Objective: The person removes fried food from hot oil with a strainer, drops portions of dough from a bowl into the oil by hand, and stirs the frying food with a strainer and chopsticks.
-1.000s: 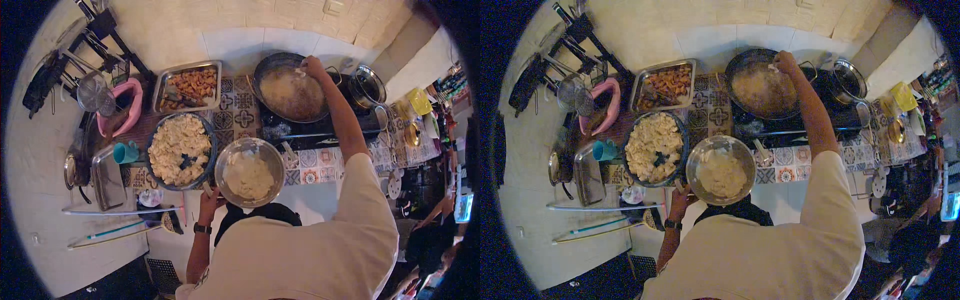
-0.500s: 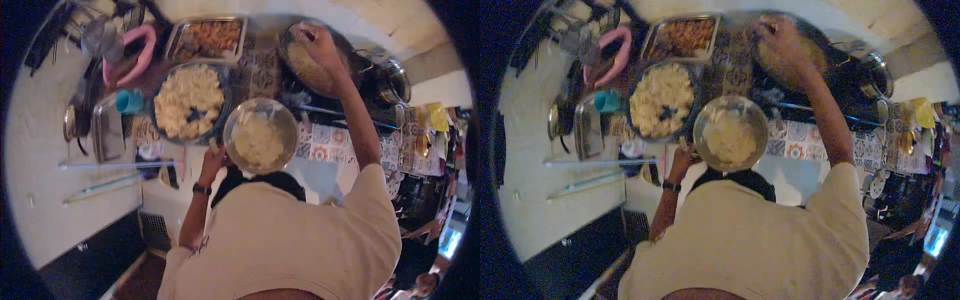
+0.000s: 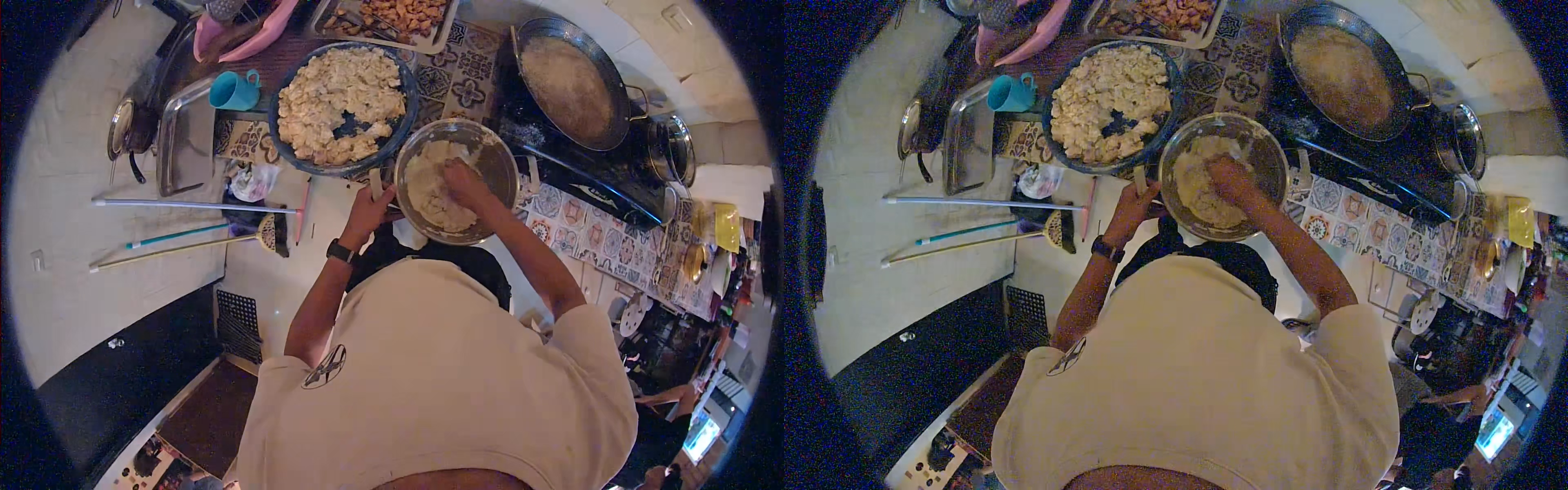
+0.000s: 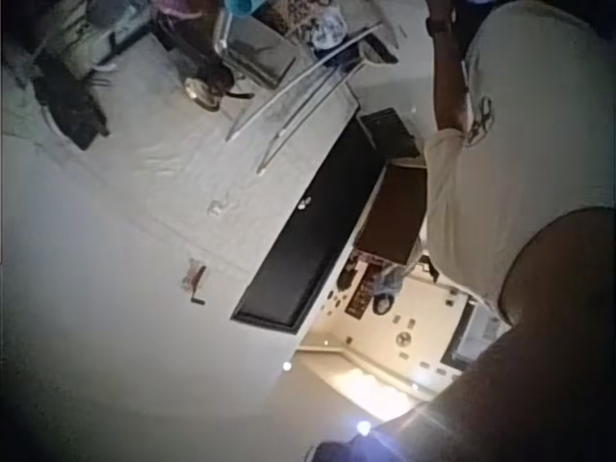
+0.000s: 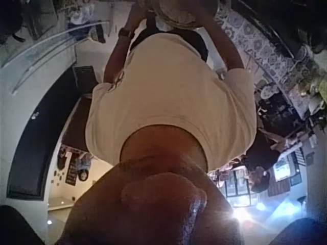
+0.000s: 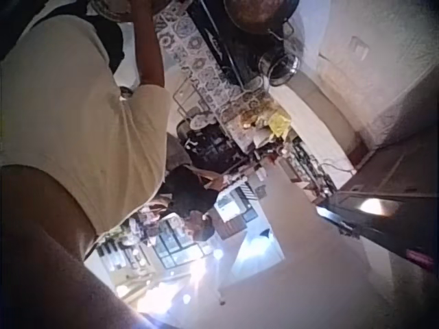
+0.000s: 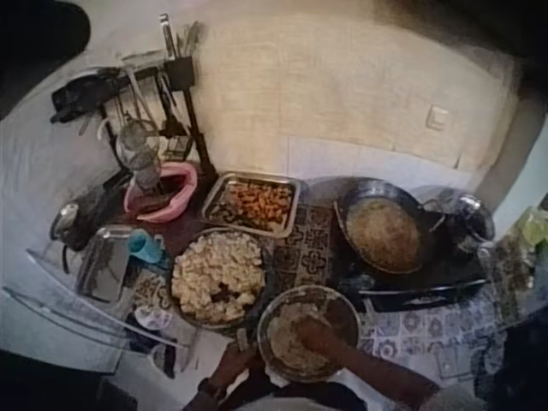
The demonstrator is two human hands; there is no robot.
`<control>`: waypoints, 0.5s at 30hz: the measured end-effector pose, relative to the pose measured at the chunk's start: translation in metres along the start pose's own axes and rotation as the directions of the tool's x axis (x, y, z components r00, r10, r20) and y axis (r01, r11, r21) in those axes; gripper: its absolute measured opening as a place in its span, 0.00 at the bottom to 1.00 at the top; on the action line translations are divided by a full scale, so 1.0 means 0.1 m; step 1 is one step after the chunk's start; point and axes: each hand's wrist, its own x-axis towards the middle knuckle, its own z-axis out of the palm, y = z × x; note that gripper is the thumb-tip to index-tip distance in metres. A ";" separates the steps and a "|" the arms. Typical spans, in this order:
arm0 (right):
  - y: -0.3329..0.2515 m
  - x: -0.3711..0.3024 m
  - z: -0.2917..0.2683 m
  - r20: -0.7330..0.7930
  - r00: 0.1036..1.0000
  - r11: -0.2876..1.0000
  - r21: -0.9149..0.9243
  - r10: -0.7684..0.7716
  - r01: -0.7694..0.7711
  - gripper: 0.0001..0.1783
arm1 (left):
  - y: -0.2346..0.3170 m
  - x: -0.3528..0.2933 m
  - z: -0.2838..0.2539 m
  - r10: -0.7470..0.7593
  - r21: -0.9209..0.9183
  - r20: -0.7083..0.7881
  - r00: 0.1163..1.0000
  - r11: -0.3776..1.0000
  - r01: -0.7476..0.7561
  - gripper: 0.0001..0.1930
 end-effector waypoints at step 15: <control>-0.04 -0.24 -0.45 -0.016 0.904 0.576 0.776 0.427 -0.258 0.22 | -0.03 -0.01 0.01 0.034 -0.105 0.038 0.999 0.994 -0.029 0.16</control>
